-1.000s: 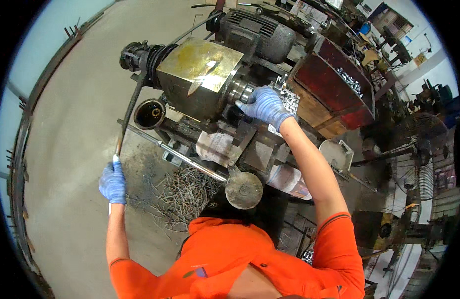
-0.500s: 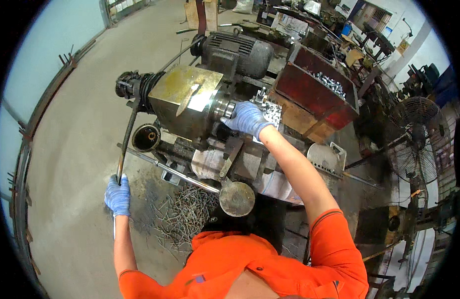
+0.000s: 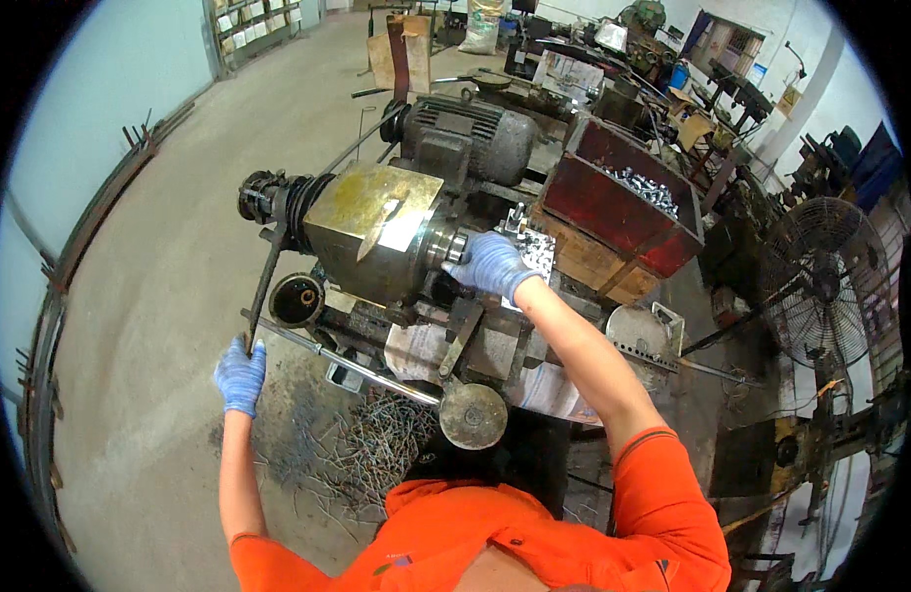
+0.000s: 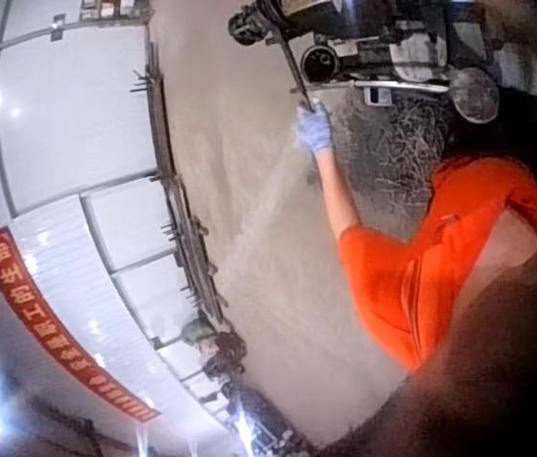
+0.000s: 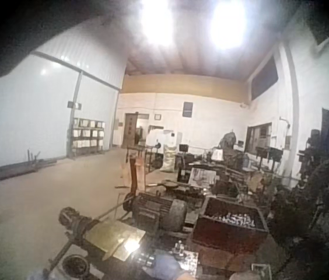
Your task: The person operates a metal lathe, using a lever to advance the mechanism, placing metal parts into a basket, and clearing shavings from the work surface by hand.
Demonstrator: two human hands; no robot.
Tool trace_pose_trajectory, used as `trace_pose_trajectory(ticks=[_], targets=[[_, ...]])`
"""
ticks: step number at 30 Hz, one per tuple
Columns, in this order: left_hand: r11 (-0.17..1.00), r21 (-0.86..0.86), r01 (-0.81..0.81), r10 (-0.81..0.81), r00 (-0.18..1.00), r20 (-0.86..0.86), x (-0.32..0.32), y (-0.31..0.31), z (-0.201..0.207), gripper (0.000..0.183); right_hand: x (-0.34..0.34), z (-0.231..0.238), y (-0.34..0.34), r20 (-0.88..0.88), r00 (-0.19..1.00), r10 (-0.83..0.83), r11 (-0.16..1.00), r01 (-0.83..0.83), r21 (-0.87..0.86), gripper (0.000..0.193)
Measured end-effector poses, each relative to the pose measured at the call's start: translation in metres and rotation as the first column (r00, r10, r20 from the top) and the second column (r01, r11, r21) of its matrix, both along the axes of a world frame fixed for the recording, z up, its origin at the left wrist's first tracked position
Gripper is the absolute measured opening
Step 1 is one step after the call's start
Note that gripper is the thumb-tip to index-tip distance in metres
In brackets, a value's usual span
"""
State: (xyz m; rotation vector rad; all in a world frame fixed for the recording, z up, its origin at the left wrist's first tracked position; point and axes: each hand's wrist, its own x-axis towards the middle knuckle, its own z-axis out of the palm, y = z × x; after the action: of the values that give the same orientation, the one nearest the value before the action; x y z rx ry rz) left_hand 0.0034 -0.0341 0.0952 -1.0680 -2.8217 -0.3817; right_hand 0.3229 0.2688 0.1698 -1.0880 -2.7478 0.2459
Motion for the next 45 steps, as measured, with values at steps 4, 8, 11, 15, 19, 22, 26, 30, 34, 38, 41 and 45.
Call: trace_pose_trajectory(ticks=[4, 8, 11, 15, 19, 22, 26, 30, 34, 38, 41, 45], targets=[[1.0, 0.018, 0.015, -0.014, 0.999, -0.052, -0.009, -0.001, -0.005, 0.047, 0.001, 0.015, -0.005, 0.066, 0.995, -0.072, 0.994, 0.077, -0.078, 0.051], [1.0, -0.023, -0.002, 0.001, 0.999, -0.041, -0.003, 0.0, 0.007, 0.05, 0.015, 0.037, -0.017, -0.029, 0.997, -0.075, 0.997, 0.075, 0.005, 0.049], [0.999, -0.044, 0.029, -0.032, 0.995, -0.09, -0.01, -0.006, -0.005, 0.05, 0.05, 0.058, -0.024, -0.075, 0.98, -0.186, 0.982, 0.187, 0.009, 0.052], [0.99, -0.047, 0.136, -0.143, 0.965, -0.22, 0.019, -0.001, 0.033, 0.046, 0.113, 0.092, -0.006, -0.331, 0.926, -0.183, 0.947, 0.256, 0.193, 0.036], [0.822, 0.457, 0.34, -0.328, 0.939, -0.107, 0.068, 0.051, 0.094, 0.046, 0.17, 0.122, 0.04, -0.32, 0.883, -0.344, 0.732, 0.465, 0.498, 0.036], [0.686, 0.551, 0.475, -0.427, 0.876, -0.224, 0.097, 0.099, 0.111, 0.049, 0.175, 0.126, 0.019, -0.376, 0.886, -0.27, 0.716, 0.446, 0.537, 0.037], [0.74, 0.327, 0.588, -0.495, 0.805, -0.326, 0.114, 0.153, 0.098, 0.054, 0.182, 0.085, -0.047, -0.443, 0.881, -0.167, 0.852, 0.355, 0.385, 0.033], [0.675, 0.308, 0.671, -0.521, 0.729, -0.445, 0.106, 0.174, 0.069, 0.04, 0.214, 0.018, -0.101, -0.417, 0.869, -0.264, 0.917, 0.361, 0.171, 0.026], [0.565, 0.454, 0.689, -0.58, 0.723, -0.376, 0.132, 0.153, 0.089, 0.026, 0.259, -0.033, -0.144, -0.438, 0.793, -0.423, 0.884, 0.467, -0.009, 0.024], [0.42, 0.466, 0.779, -0.679, 0.61, -0.408, 0.18, 0.138, 0.091, 0.021, 0.281, -0.053, -0.168, -0.392, 0.696, -0.601, 0.795, 0.569, -0.209, 0.021], [0.426, 0.469, 0.774, -0.736, 0.598, -0.318, 0.201, 0.156, 0.067, 0.022, 0.28, -0.048, -0.172, -0.482, 0.68, -0.552, 0.831, 0.494, -0.255, 0.019], [0.489, 0.379, 0.786, -0.735, 0.605, -0.306, 0.218, 0.17, 0.046, 0.019, 0.28, -0.047, -0.173, -0.517, 0.681, -0.519, 0.847, 0.491, -0.203, 0.017]])
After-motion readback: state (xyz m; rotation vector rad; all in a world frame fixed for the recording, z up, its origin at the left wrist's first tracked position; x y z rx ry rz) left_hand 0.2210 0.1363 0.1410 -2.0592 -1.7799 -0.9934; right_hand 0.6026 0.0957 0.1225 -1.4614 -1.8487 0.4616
